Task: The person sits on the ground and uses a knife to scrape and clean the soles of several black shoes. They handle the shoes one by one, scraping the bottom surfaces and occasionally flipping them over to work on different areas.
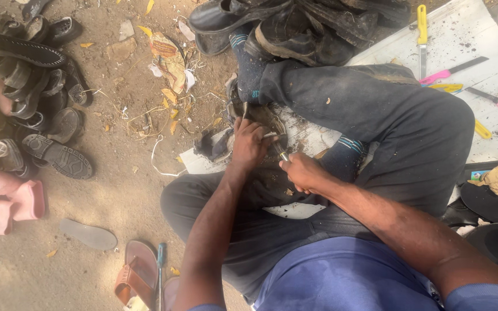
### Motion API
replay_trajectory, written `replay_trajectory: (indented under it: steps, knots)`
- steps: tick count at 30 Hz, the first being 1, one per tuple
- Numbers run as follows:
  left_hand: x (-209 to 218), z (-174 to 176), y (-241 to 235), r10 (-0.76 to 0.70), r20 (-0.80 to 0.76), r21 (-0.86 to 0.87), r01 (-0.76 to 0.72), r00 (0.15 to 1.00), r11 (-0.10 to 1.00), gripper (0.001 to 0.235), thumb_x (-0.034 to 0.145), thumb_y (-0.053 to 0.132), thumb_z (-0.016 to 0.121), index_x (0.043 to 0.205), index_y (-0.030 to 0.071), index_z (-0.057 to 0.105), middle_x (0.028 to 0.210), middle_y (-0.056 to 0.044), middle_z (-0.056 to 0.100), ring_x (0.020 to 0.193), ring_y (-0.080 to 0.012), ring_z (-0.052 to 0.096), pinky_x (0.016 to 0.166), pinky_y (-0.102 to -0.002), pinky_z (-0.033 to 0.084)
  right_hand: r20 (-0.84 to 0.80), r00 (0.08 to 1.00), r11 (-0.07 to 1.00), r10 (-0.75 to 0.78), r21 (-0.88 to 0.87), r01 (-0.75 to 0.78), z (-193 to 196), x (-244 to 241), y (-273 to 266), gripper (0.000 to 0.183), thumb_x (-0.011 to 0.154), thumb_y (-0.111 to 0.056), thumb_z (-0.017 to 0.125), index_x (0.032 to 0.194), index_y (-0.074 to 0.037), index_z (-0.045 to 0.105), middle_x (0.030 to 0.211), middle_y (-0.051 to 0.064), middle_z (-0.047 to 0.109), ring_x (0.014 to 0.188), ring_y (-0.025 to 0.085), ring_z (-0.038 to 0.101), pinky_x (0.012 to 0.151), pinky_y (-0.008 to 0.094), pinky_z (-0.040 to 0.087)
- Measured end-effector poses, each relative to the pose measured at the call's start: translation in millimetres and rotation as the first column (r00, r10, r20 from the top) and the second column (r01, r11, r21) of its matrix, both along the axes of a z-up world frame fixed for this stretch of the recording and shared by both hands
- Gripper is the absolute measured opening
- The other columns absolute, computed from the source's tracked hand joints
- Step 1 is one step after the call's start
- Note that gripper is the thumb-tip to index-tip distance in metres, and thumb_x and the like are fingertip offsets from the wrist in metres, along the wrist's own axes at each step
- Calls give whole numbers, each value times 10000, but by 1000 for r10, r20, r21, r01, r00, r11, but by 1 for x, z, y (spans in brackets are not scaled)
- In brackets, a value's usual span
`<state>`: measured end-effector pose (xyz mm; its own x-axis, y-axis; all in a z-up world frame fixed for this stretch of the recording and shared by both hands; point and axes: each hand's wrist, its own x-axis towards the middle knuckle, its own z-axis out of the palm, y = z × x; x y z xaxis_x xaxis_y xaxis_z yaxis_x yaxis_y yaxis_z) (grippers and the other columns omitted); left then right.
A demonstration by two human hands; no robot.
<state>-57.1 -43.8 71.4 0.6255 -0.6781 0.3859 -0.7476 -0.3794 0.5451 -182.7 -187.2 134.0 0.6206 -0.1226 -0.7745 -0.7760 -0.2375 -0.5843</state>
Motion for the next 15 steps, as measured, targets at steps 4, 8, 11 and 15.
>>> replay_trajectory:
  steps: [4,8,11,15]
  knots:
    - [2,5,-1,0,10,-53,1,1000,999,190,826,224,819,931,80,751,949,-43,724,962,-270,597,994,-453,404,-10,974,952,228,-205,-226,-23,25,-1,504,1092,-318,475,901,114,650,637,206,641,399,253,549,393,402,446]
    - [-6,8,7,43,-31,-121,-47,999,992,214,806,223,846,912,67,742,942,-60,718,943,-272,602,988,-462,420,314,893,895,322,-409,-179,-58,-29,17,382,1026,-281,537,932,77,630,625,207,679,492,338,654,469,459,504]
    - [-6,10,8,52,-44,-141,-58,998,988,230,821,210,850,936,44,739,971,-78,724,949,-278,605,979,-457,427,409,847,881,340,-454,-135,-67,-43,13,339,994,-254,581,928,75,631,664,221,684,572,385,678,525,500,524]
    - [-9,20,7,52,-52,-205,-62,997,977,229,815,197,841,953,36,755,993,-85,735,959,-289,614,925,-441,448,61,986,933,158,-335,-128,-59,6,21,398,1056,-312,525,987,54,663,763,269,723,587,365,690,586,492,560]
